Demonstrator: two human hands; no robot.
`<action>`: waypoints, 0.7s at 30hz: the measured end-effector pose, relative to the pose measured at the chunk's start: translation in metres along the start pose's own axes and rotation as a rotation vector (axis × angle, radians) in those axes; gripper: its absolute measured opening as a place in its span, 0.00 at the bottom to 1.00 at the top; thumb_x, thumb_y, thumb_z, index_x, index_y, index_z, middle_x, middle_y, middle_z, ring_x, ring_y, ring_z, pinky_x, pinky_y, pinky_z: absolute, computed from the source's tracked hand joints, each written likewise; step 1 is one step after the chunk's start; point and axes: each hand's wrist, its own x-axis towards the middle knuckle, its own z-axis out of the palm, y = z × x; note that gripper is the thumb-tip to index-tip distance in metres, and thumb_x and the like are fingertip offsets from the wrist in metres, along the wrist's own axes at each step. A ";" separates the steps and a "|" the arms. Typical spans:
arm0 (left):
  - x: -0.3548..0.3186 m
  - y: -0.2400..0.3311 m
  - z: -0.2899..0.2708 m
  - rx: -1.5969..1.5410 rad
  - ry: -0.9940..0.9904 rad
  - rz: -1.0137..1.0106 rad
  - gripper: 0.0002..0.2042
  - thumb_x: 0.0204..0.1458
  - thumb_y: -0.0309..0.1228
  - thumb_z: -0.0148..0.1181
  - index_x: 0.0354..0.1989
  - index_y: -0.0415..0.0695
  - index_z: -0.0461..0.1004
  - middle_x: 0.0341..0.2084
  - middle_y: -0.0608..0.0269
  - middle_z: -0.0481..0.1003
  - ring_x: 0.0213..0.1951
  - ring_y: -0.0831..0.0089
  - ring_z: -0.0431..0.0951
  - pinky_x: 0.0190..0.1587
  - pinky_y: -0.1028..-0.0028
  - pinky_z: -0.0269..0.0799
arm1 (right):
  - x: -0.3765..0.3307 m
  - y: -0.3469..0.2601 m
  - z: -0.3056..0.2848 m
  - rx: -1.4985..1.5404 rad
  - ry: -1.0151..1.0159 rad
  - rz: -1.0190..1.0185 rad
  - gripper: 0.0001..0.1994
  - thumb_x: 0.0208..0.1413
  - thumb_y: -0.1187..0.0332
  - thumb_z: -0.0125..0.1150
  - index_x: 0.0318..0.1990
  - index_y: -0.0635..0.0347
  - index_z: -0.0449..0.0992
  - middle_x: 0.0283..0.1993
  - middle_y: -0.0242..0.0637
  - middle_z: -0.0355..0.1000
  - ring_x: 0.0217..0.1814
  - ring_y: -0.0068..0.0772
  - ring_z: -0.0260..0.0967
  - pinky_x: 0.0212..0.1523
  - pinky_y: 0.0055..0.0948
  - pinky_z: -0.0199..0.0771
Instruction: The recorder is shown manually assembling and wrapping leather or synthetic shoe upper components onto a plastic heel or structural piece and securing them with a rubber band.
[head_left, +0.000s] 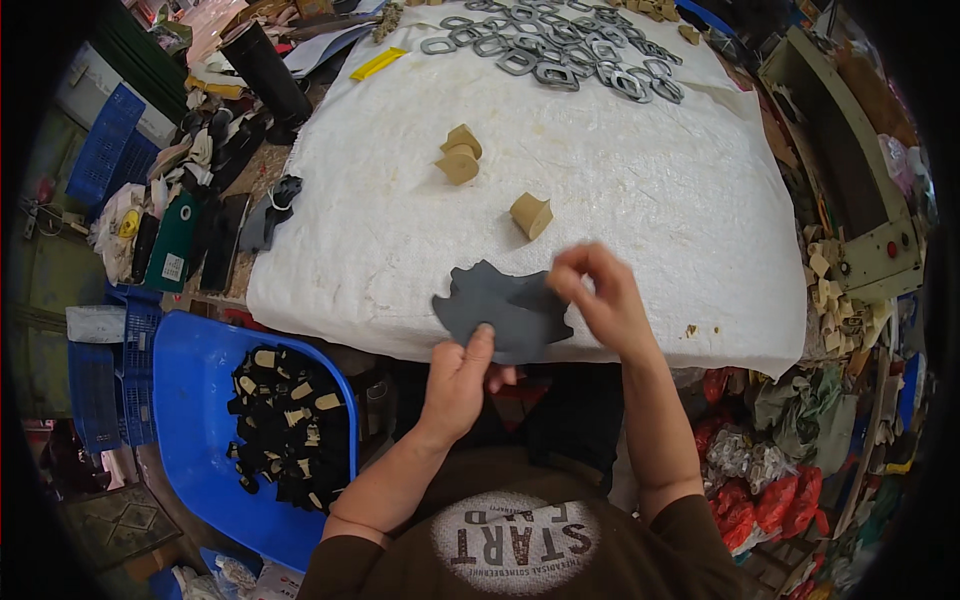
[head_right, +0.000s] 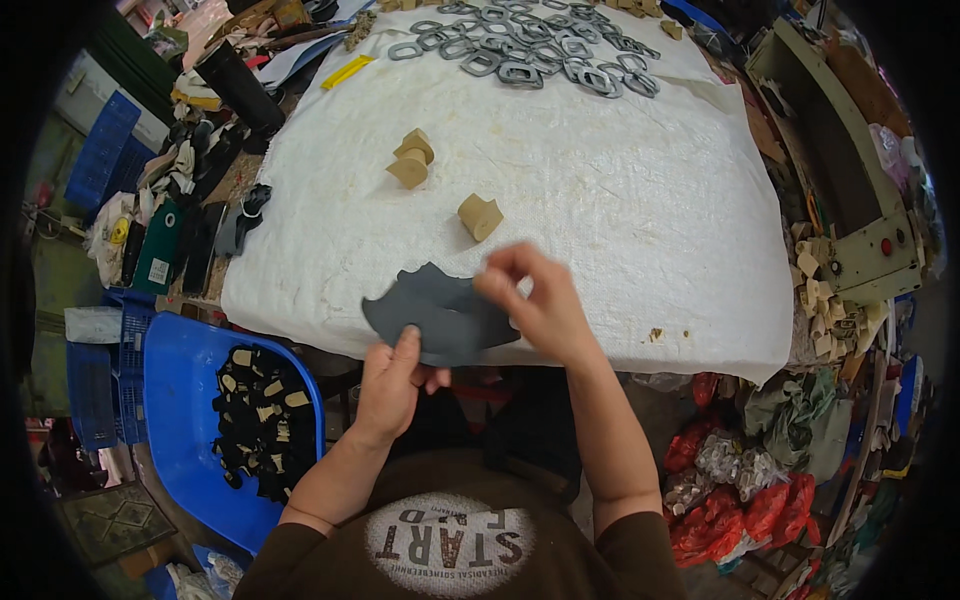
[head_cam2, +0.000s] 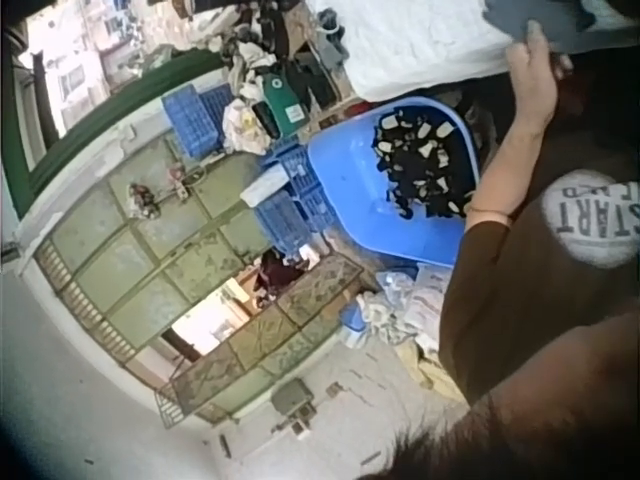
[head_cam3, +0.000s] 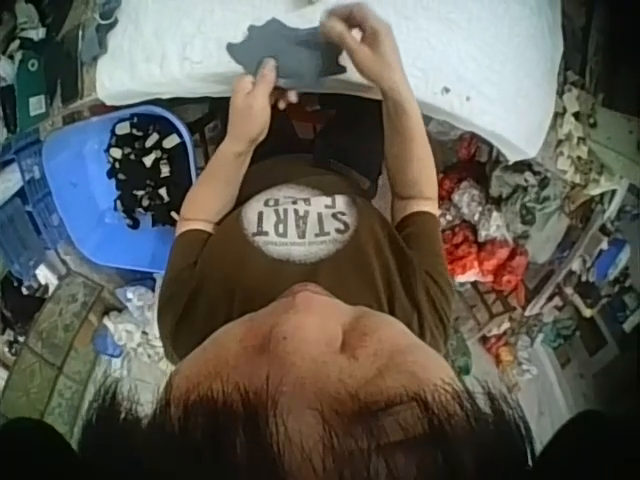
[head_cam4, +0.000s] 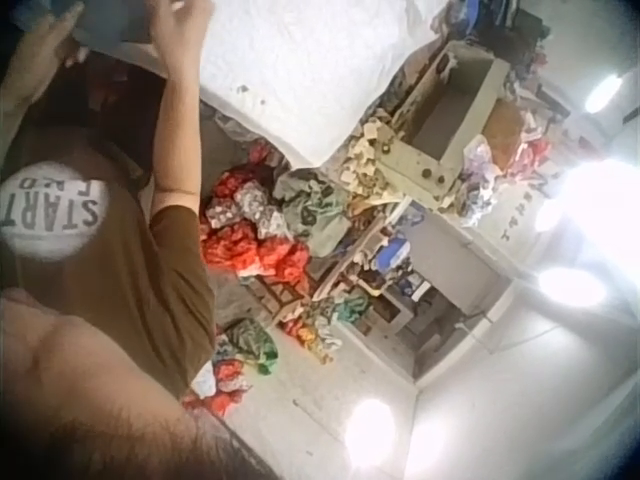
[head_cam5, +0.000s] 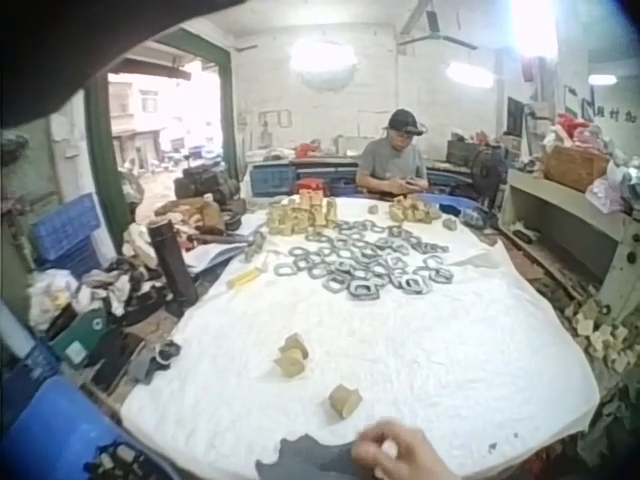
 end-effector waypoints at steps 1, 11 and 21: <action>-0.001 0.001 -0.002 -0.050 0.019 0.000 0.19 0.63 0.38 0.38 0.44 0.34 0.70 0.24 0.63 0.73 0.21 0.79 0.68 0.22 0.80 0.61 | 0.013 0.004 -0.001 -0.006 0.004 0.001 0.09 0.49 0.70 0.62 0.36 0.64 0.73 0.31 0.39 0.72 0.29 0.33 0.69 0.34 0.25 0.69; -0.005 0.018 0.002 -0.323 0.019 -0.015 0.19 0.62 0.34 0.39 0.57 0.35 0.60 0.28 0.61 0.71 0.22 0.77 0.65 0.23 0.78 0.60 | 0.062 0.044 0.019 -0.658 0.145 -0.141 0.25 0.49 0.59 0.62 0.54 0.59 0.68 0.47 0.44 0.67 0.51 0.45 0.60 0.50 0.36 0.63; -0.006 0.013 -0.002 -0.470 -0.085 0.015 0.20 0.62 0.34 0.35 0.60 0.37 0.56 0.31 0.55 0.72 0.26 0.69 0.71 0.25 0.75 0.64 | 0.015 0.014 -0.033 -0.510 0.128 -0.072 0.26 0.36 0.76 0.68 0.48 0.61 0.70 0.42 0.41 0.67 0.47 0.41 0.63 0.47 0.33 0.66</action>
